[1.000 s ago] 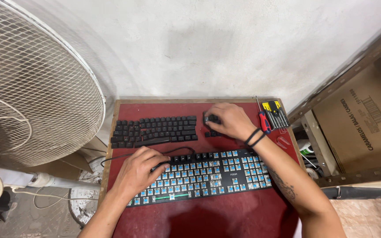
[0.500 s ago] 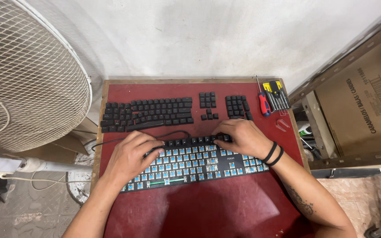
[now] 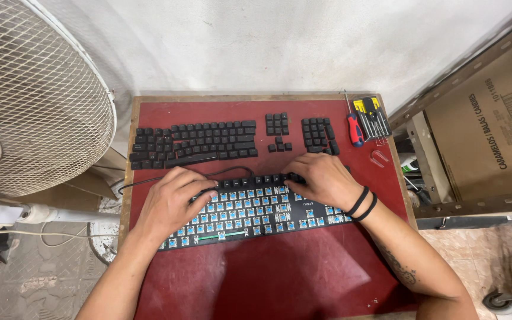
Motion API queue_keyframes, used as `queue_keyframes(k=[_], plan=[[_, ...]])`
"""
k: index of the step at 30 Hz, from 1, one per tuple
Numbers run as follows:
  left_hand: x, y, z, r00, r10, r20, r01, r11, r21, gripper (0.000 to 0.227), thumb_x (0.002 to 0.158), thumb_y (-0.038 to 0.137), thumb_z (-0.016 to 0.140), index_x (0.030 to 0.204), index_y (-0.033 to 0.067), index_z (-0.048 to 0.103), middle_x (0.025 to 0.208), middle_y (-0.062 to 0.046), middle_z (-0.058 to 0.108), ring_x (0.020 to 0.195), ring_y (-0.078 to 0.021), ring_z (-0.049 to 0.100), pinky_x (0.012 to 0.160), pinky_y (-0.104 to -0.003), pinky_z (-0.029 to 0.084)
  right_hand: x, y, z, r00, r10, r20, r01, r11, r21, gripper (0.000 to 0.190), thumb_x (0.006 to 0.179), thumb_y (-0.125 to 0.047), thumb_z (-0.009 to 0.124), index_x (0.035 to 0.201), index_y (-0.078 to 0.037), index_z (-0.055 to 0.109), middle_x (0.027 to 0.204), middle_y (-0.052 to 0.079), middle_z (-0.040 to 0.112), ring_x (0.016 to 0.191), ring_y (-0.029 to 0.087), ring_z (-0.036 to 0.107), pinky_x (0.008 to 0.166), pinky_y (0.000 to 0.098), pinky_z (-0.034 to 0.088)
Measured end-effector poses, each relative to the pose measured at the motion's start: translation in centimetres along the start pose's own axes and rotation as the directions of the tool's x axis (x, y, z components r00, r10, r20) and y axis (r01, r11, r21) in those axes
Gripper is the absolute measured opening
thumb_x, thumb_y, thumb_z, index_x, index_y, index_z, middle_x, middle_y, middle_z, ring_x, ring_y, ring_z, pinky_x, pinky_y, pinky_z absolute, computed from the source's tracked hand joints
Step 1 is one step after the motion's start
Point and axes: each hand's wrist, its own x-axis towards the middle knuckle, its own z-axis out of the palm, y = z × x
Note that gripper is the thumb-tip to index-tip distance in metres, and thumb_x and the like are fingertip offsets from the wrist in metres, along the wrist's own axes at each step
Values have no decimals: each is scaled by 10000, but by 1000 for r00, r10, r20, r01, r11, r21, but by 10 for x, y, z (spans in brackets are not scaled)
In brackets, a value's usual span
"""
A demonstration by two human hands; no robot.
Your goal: The person assembles a mechanical keyboard by placing black keycaps onto blue switches on a keyboard base. The person picks up keycaps from a pile and presses them into place one by one, working across the keyboard layout.
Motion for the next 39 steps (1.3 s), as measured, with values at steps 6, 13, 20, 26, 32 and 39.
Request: queue_keyframes(k=[6,13,20,26,32,39], plan=[[0,4,-4,1000,4,-9,-4,1000,-1,152,1104,367,876,1179,257,952,1106,49,895,1173,-222,827,924,-401,720,0,-12,-38,999,35,16,-37,990,136,311,1091,-311,857,1333,-120,900,1206,126,935,1273,387,867,1013,527,717],[-1,0,0,999,27,-33,-26,1000,14,148,1098,373,880,1175,268,949,1100,71,889,1158,-201,830,901,-388,728,-5,-12,-36,1000,7,11,-9,988,154,204,1146,-211,767,1249,-136,927,1241,96,938,1301,375,860,990,515,722],[-1,0,1,999,30,-42,-29,1000,12,135,1096,361,882,1165,271,955,1083,68,889,1138,-211,832,893,-393,730,-4,-12,-43,998,26,50,-36,979,202,223,1169,-171,739,1263,-129,938,1268,113,937,1307,382,863,994,505,733],[0,-1,1,998,33,-44,-32,999,22,134,1096,369,881,1172,286,953,1082,80,884,1139,-200,832,890,-388,734,-7,-7,-40,999,18,47,-29,970,241,244,1153,-124,729,1285,-129,934,1282,129,931,1310,405,859,987,529,732],[0,0,0,998,35,-47,-34,999,12,134,1093,360,886,1175,279,956,1073,70,884,1129,-207,834,882,-395,734,-6,-8,-40,998,26,53,-39,962,269,242,1165,-124,720,1273,-130,937,1286,132,930,1293,415,864,976,531,733],[1,3,-2,998,28,-51,-28,1000,-1,137,1098,366,881,1166,274,956,1073,57,891,1125,-221,842,883,-402,728,-4,-15,-42,998,47,36,-56,937,344,241,1167,-124,722,1270,-117,940,1312,147,930,1279,440,867,959,551,736]])
